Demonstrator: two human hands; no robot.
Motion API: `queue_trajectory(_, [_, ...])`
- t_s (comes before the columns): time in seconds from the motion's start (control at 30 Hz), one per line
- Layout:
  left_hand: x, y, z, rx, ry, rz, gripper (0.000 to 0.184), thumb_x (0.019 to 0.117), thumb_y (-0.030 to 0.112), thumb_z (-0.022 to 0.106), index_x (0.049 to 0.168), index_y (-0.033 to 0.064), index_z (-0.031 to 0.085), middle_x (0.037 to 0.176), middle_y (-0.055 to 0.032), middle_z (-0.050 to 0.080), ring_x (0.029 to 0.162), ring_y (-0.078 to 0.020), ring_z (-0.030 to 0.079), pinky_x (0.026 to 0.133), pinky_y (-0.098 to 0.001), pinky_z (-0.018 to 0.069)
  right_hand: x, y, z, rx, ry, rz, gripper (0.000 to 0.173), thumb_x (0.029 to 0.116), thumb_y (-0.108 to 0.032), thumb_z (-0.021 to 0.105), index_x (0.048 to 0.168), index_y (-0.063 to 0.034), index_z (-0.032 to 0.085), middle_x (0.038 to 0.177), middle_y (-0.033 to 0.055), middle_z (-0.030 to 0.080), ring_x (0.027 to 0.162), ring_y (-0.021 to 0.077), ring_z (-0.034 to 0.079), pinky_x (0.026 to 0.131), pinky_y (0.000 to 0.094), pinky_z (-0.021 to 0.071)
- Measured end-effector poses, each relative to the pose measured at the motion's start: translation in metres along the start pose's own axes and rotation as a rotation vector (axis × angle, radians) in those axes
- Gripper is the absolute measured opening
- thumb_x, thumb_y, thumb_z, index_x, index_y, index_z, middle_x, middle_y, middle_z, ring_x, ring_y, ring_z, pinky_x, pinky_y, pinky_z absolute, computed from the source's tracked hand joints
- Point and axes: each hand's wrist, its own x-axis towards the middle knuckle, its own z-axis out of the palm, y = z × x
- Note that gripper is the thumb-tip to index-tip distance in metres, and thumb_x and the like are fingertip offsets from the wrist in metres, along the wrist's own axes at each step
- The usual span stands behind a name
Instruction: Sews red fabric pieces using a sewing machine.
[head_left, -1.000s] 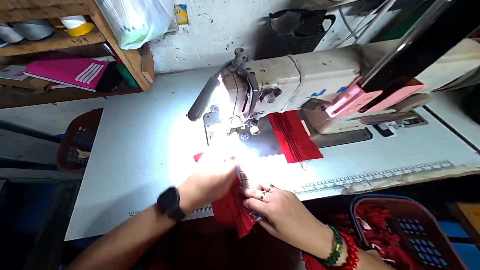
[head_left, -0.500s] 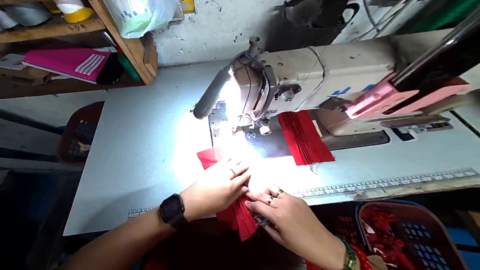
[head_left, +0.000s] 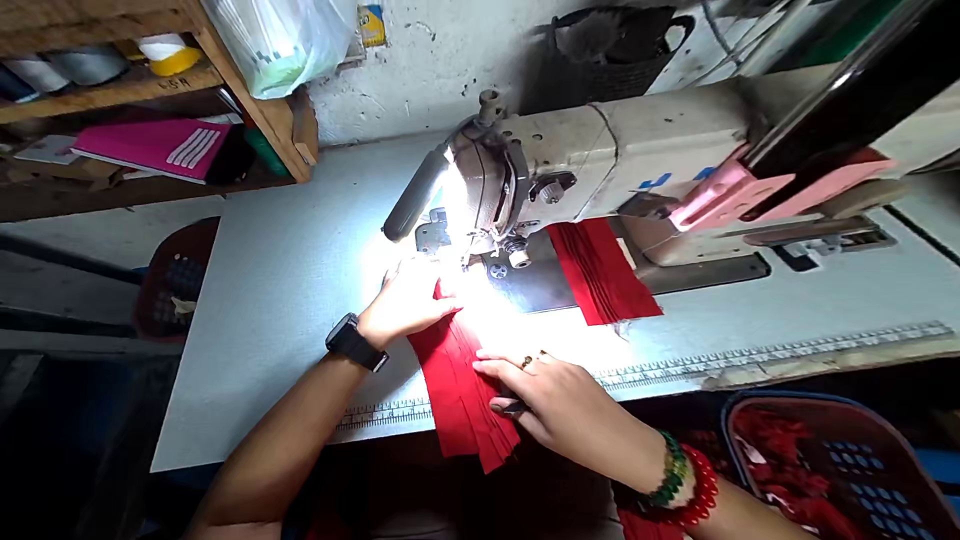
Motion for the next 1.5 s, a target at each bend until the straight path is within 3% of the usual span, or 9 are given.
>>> queue_trajectory(0.1, [-0.004,-0.002,-0.006,-0.158,0.041,0.061,0.027,0.0915,0.029,0.075,0.089,0.0038,0.068,0.088,-0.0109,0.064,0.088,-0.0249,0.063,0.083,-0.0503,0.0496,0.003,0.002,-0.001,0.011,-0.020,-0.011,0.047,0.0917,-0.024,0.063,0.138,-0.0169,0.065,0.141,-0.0016,0.065,0.101,0.0228,0.072,0.079,0.0436,0.0586])
queue_trajectory(0.2, [-0.008,-0.005,-0.011,-0.300,0.046,0.078,0.018,0.0954,0.021,0.071,0.091,0.0040,0.068,0.075,-0.0046,0.062,0.068,-0.0125,0.058,0.066,-0.0330,0.0497,0.004,0.003,-0.003,0.023,-0.040,-0.022,0.047,0.0925,-0.022,0.062,0.140,-0.0168,0.064,0.146,-0.0023,0.061,0.108,0.0226,0.071,0.082,0.0434,0.0586])
queue_trajectory(0.3, [-0.010,-0.002,-0.016,-0.349,0.053,0.086,0.017,0.0981,0.016,0.066,0.089,0.0023,0.069,0.075,-0.0043,0.060,0.068,-0.0098,0.056,0.065,-0.0289,0.0472,0.006,0.003,-0.003,0.029,-0.032,-0.045,0.047,0.0925,-0.022,0.063,0.139,-0.0163,0.065,0.144,-0.0007,0.063,0.102,0.0237,0.072,0.076,0.0433,0.0585])
queue_trajectory(0.5, [-0.015,-0.004,-0.020,-0.440,0.064,0.157,0.007,0.0948,0.007,0.067,0.093,0.0013,0.070,0.083,-0.0049,0.066,0.073,-0.0075,0.060,0.068,-0.0249,0.0509,0.004,0.004,-0.003,0.024,-0.054,-0.043,0.044,0.0967,-0.026,0.058,0.140,-0.0190,0.064,0.147,-0.0020,0.060,0.110,0.0231,0.070,0.082,0.0444,0.0582])
queue_trajectory(0.63, [-0.016,-0.007,-0.017,-0.332,0.081,0.097,0.015,0.0920,0.015,0.075,0.086,0.0033,0.068,0.073,-0.0053,0.061,0.064,-0.0123,0.056,0.060,-0.0298,0.0475,0.005,0.004,-0.002,0.018,-0.046,-0.045,0.044,0.0961,-0.027,0.059,0.139,-0.0188,0.065,0.144,-0.0019,0.063,0.107,0.0225,0.071,0.080,0.0431,0.0586])
queue_trajectory(0.77, [-0.021,-0.004,-0.019,-0.279,0.176,0.132,0.016,0.0887,0.019,0.077,0.084,0.0052,0.070,0.082,-0.0080,0.065,0.079,-0.0195,0.062,0.072,-0.0426,0.0505,0.004,0.003,-0.001,0.012,-0.052,-0.040,0.043,0.0969,-0.028,0.058,0.139,-0.0192,0.065,0.145,-0.0028,0.062,0.105,0.0225,0.072,0.079,0.0436,0.0582])
queue_trajectory(0.9, [-0.024,0.001,-0.022,-0.407,0.138,0.126,0.009,0.0906,0.009,0.072,0.087,0.0029,0.067,0.074,-0.0051,0.062,0.063,-0.0100,0.057,0.058,-0.0272,0.0488,0.004,0.003,-0.001,0.000,-0.059,-0.034,0.044,0.0981,-0.030,0.056,0.140,-0.0205,0.064,0.145,-0.0041,0.062,0.104,0.0219,0.072,0.078,0.0430,0.0580])
queue_trajectory(1.27, [-0.018,0.009,-0.022,-0.564,0.043,0.147,0.005,0.0910,0.002,0.068,0.095,0.0029,0.065,0.081,-0.0036,0.063,0.069,-0.0078,0.059,0.062,-0.0236,0.0491,-0.002,-0.004,-0.002,-0.054,-0.022,-0.042,0.041,0.0983,-0.026,0.053,0.135,-0.0184,0.068,0.146,-0.0047,0.061,0.105,0.0219,0.070,0.075,0.0391,0.0570])
queue_trajectory(1.5, [-0.008,0.000,-0.009,-0.386,0.099,0.178,0.005,0.0905,0.003,0.069,0.094,0.0007,0.066,0.086,-0.0089,0.064,0.076,-0.0145,0.062,0.069,-0.0314,0.0520,-0.003,-0.005,-0.002,-0.033,-0.034,-0.020,0.040,0.0962,-0.025,0.057,0.133,-0.0191,0.069,0.146,-0.0036,0.061,0.107,0.0222,0.071,0.078,0.0410,0.0587])
